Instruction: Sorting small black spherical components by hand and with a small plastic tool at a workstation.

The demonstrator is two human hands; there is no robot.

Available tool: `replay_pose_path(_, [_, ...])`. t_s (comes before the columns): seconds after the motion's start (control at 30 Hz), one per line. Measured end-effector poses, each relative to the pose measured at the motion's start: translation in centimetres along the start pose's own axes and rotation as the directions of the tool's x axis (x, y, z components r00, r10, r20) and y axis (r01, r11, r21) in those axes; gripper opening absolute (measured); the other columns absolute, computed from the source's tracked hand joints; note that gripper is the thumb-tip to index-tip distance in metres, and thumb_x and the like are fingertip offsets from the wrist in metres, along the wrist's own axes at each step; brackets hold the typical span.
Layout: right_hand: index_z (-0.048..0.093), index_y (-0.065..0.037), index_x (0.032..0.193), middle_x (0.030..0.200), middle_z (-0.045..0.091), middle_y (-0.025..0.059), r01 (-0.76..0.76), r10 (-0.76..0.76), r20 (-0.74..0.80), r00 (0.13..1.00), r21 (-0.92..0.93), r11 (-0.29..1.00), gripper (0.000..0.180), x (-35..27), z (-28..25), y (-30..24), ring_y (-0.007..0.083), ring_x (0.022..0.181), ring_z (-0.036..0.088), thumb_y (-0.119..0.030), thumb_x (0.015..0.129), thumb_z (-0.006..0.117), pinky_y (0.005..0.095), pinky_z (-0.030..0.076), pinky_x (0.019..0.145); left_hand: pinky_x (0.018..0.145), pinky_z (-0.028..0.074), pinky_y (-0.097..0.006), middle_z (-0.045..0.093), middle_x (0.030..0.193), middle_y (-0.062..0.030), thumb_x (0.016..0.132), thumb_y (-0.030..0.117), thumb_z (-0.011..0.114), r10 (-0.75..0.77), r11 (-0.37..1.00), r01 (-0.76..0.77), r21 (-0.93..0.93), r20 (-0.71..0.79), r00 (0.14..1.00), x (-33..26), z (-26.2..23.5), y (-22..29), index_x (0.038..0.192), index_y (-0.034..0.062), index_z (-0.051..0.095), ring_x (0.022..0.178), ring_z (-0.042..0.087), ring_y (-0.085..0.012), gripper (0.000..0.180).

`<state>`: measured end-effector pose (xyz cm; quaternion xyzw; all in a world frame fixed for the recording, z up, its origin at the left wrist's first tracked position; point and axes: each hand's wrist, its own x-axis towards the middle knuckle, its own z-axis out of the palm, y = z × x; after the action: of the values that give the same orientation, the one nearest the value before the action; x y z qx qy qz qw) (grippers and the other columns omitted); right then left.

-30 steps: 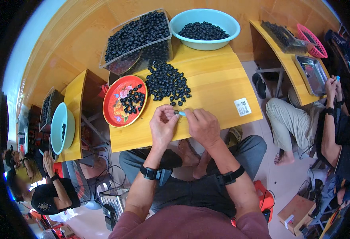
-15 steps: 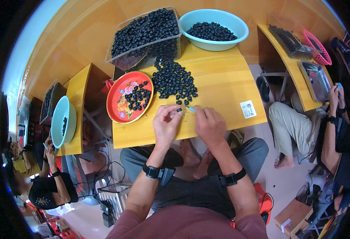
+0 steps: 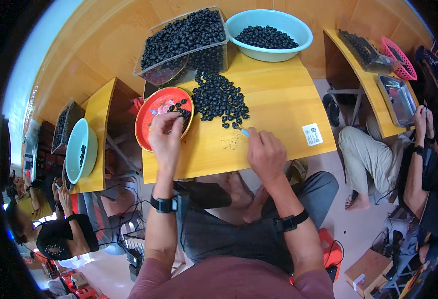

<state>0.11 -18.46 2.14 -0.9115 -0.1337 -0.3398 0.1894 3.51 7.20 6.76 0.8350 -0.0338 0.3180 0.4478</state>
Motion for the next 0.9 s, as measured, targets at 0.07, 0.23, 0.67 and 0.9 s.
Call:
replay_pose_path(0.07, [0.072, -0.007, 0.109, 0.074, 0.056, 0.007, 0.0, 0.0, -0.003, 1.0, 0.011, 1.0, 0.02, 0.2, 0.0, -0.1, 0.0263, 0.068, 0.061, -0.008, 0.089, 0.067, 0.0406, 0.05, 0.06, 0.077, 0.056, -0.036, 0.069, 0.102, -0.0113, 0.089, 0.001, 0.077, -0.023, 0.991, 0.018, 0.13, 0.036, 0.999, 1.6, -1.4, -1.9, 0.107, 0.003, 0.073, 0.086, 0.069, -0.0234, 0.019])
replay_pose_path(0.23, [0.071, -0.008, 0.108, 0.075, 0.057, 0.0067, 0.002, -0.002, -0.002, 1.0, 0.023, 1.0, 0.019, -0.3, 0.2, 0.1, 0.0261, 0.069, 0.062, -0.008, 0.089, 0.067, 0.0406, 0.051, 0.06, 0.09, 0.053, -0.044, 0.067, 0.103, -0.0168, 0.086, -0.002, 0.072, 0.191, 0.967, -0.226, 0.114, 0.261, 0.946, 0.3, 0.8, 0.2, 0.106, 0.0016, 0.069, 0.1, 0.065, -0.0364, 0.021])
replay_pose_path(0.67, [0.071, -0.007, 0.107, 0.076, 0.057, 0.0073, -0.022, 0.022, -0.002, 1.0, 0.043, 0.999, 0.019, 0.0, 0.1, -0.1, 0.0273, 0.069, 0.063, -0.008, 0.089, 0.068, 0.0416, 0.051, 0.061, 0.082, 0.057, -0.039, 0.071, 0.104, -0.016, 0.094, 0.003, 0.072, 0.146, 0.983, -0.179, 0.042, 0.411, 0.9, -2.6, 5.6, 1.8, 0.109, 0.0007, 0.075, 0.089, 0.07, -0.0323, 0.016])
replay_pose_path(0.9, [0.071, -0.008, 0.105, 0.075, 0.056, 0.0058, -0.002, 0.002, -0.012, 1.0, 0.002, 1.0, 0.017, 0.3, -0.1, 0.0, 0.0246, 0.069, 0.063, -0.009, 0.089, 0.067, 0.0406, 0.051, 0.06, 0.076, 0.056, -0.029, 0.072, 0.101, -0.0107, 0.093, 0.002, 0.075, -0.229, 0.941, 0.29, -0.176, 0.3, 0.926, -5.0, 6.0, 2.1, 0.108, -0.0026, 0.077, 0.082, 0.068, -0.0168, 0.015])
